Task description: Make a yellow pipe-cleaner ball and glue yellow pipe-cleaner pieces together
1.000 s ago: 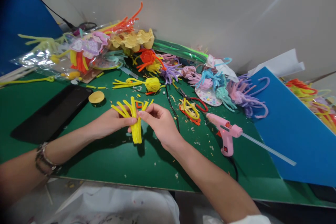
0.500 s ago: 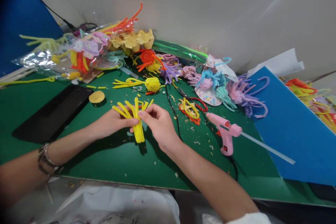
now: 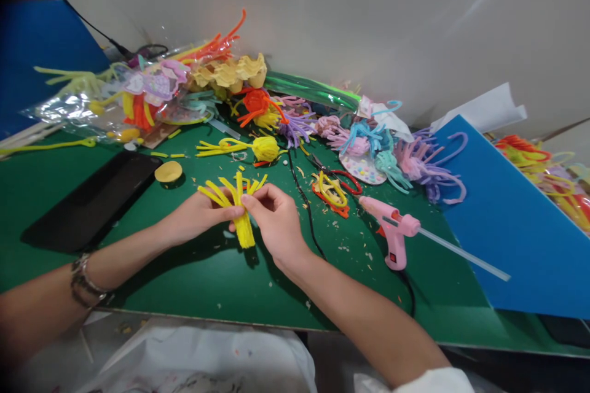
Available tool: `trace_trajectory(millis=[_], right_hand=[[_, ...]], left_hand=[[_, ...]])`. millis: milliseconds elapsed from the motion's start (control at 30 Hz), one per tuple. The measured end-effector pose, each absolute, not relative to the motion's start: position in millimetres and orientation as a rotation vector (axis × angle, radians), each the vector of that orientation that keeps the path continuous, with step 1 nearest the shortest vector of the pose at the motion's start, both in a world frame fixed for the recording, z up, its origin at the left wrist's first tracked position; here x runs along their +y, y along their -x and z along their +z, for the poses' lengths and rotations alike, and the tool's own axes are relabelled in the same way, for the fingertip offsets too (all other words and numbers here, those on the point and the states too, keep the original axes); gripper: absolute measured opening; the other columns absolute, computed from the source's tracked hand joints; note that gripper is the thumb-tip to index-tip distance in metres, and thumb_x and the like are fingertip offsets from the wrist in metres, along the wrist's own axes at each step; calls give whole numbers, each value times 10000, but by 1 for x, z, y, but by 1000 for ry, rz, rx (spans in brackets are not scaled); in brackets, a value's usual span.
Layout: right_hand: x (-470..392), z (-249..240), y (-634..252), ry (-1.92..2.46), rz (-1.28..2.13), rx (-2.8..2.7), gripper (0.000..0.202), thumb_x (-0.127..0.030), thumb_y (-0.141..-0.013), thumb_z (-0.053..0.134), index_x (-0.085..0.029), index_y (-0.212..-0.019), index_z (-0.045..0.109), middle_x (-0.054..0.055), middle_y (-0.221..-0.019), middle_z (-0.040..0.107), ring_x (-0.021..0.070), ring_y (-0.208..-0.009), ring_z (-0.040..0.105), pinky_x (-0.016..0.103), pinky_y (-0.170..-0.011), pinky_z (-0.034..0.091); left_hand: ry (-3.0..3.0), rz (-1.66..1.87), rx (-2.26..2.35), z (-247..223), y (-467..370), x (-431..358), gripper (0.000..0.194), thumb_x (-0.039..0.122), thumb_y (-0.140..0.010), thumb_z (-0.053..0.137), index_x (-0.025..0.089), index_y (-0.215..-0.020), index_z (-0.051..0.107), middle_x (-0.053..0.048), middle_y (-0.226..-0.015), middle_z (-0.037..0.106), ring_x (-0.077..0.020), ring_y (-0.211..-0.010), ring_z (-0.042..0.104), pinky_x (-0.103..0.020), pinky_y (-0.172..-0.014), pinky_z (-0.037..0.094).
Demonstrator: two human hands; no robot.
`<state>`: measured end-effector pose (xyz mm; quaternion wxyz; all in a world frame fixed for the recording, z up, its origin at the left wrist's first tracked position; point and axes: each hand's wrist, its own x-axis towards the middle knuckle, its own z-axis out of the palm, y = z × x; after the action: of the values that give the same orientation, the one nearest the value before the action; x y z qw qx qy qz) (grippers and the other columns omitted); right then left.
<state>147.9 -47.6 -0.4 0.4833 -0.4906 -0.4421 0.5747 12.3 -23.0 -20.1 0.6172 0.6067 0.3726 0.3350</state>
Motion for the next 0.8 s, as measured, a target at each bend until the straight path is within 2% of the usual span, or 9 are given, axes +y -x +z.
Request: trace_trajectory(millis=[133,267,333,433,533,700,800], right_hand=[[-48,-3,-148,1192,1395,-1109,253,-309,-604,668,-190,-546,453,-71,-530,465,78,-510,452,235,-536,352],[-43,1,-155,1222,1393,-1257,224,-353,-651,624,-191,-597,479,-52,-593,488,87,-578,454,237,-588,363],[-40,9,-164,1284,1339,-1398,161,-347,-685,589,-197,-725,545,-28,-702,535,100,-652,483,245,-632,377],[-43,26,-189,1426,1131,-1588,236,-323,-703,573,-222,-916,562,-13,-796,551,110,-693,491,239,-625,383],[-60,41,-227,1516,984,-1773,111,-305,-692,582,-196,-698,563,-2,-713,550,121,-658,495,235,-603,390],[-103,43,-291,1825,760,-1721,303,-420,-662,571,-196,-478,481,-15,-485,437,101,-441,382,218,-407,315],[-121,33,-311,1973,623,-1570,297,-457,-609,586,-196,-479,528,-4,-473,461,119,-453,404,234,-409,326]], left_hand=[[-1397,804,884,-19,-15,-24,214,328,-651,601,140,-561,555,37,-461,530,-89,-478,498,-199,-507,399],[-1351,805,889,-17,-18,-25,177,310,-632,614,137,-625,579,43,-473,534,-81,-456,485,-192,-483,396],[-1325,811,909,-16,-19,-25,167,302,-626,617,140,-635,579,46,-483,535,-81,-454,486,-195,-483,405],[-1318,817,974,-16,-18,-23,171,305,-627,614,141,-599,575,42,-491,536,-88,-471,499,-203,-508,421],[-1334,840,1023,-18,-15,-22,181,318,-638,607,145,-594,581,40,-486,531,-99,-504,512,-214,-556,435],[-1334,891,1056,-18,-11,-21,200,359,-658,596,161,-632,599,21,-552,569,-118,-550,534,-232,-582,450],[-1328,942,1117,-15,-10,-20,222,353,-646,603,167,-530,565,2,-557,577,-140,-586,548,-248,-606,460]])
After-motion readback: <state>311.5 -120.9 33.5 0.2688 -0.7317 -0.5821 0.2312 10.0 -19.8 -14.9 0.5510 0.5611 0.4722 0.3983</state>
